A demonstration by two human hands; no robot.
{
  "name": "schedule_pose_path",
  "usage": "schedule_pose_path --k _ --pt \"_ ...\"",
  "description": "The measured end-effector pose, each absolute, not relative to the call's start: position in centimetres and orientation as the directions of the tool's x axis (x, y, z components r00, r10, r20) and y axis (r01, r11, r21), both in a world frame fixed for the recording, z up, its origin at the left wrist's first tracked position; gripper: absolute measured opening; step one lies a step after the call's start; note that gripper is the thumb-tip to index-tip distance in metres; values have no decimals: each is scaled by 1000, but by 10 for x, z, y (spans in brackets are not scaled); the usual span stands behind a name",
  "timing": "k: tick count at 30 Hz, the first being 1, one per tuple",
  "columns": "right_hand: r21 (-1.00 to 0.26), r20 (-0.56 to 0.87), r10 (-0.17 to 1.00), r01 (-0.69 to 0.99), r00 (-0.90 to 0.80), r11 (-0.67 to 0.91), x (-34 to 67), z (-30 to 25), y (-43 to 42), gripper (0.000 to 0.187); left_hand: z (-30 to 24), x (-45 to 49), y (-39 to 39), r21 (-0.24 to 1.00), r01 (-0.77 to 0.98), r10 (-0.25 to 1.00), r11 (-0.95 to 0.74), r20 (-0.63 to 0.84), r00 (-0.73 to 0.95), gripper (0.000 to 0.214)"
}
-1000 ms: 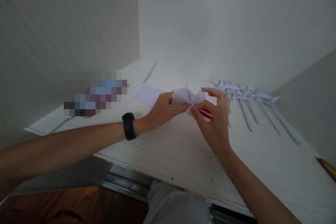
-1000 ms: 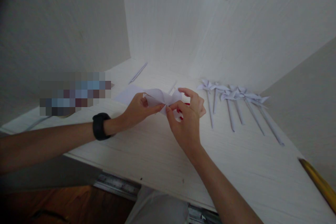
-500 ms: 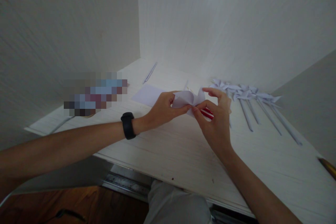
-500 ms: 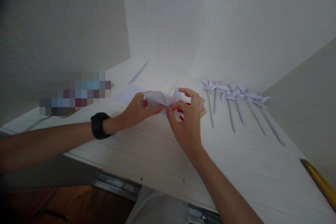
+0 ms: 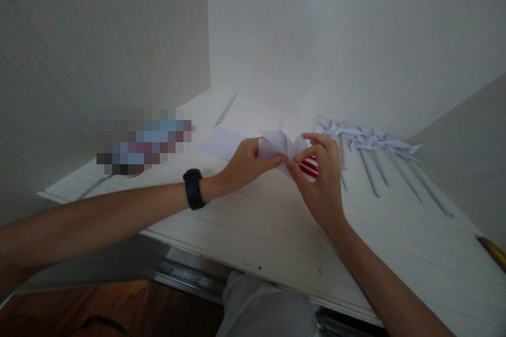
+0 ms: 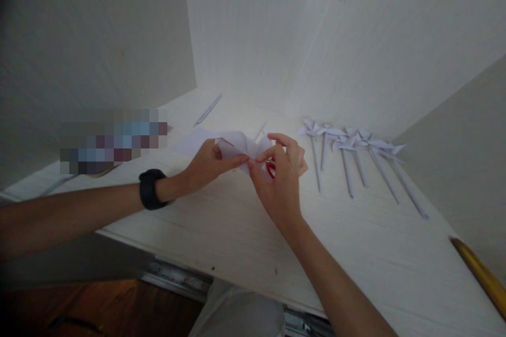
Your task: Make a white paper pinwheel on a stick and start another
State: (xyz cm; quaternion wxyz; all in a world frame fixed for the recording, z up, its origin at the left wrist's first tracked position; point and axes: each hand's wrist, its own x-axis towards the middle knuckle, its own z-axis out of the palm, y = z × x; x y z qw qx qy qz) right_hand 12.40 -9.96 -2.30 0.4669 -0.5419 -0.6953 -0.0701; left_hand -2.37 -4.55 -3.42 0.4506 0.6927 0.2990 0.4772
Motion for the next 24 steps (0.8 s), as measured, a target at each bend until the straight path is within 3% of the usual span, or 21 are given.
schedule_pose_path --k 5,8,11,18,24 --pt "-590 692 696 706 192 392 131 -27 -94 39 -34 -23 -44 926 -75 859 -370 371 352 25" --pt "-766 544 810 526 221 371 135 -29 -91 35 -38 -23 -42 926 -116 857 -360 377 351 26" --pt "-873 377 919 376 116 311 136 -31 -89 29 -40 -22 -41 928 -115 857 -354 371 359 27" --pt "-915 341 932 272 127 298 132 -31 -90 28 -40 -21 -42 935 -135 855 -329 356 378 27" --pt "-920 324 934 278 152 274 133 -32 -90 29 -41 -21 -42 933 -117 856 -340 358 373 27"
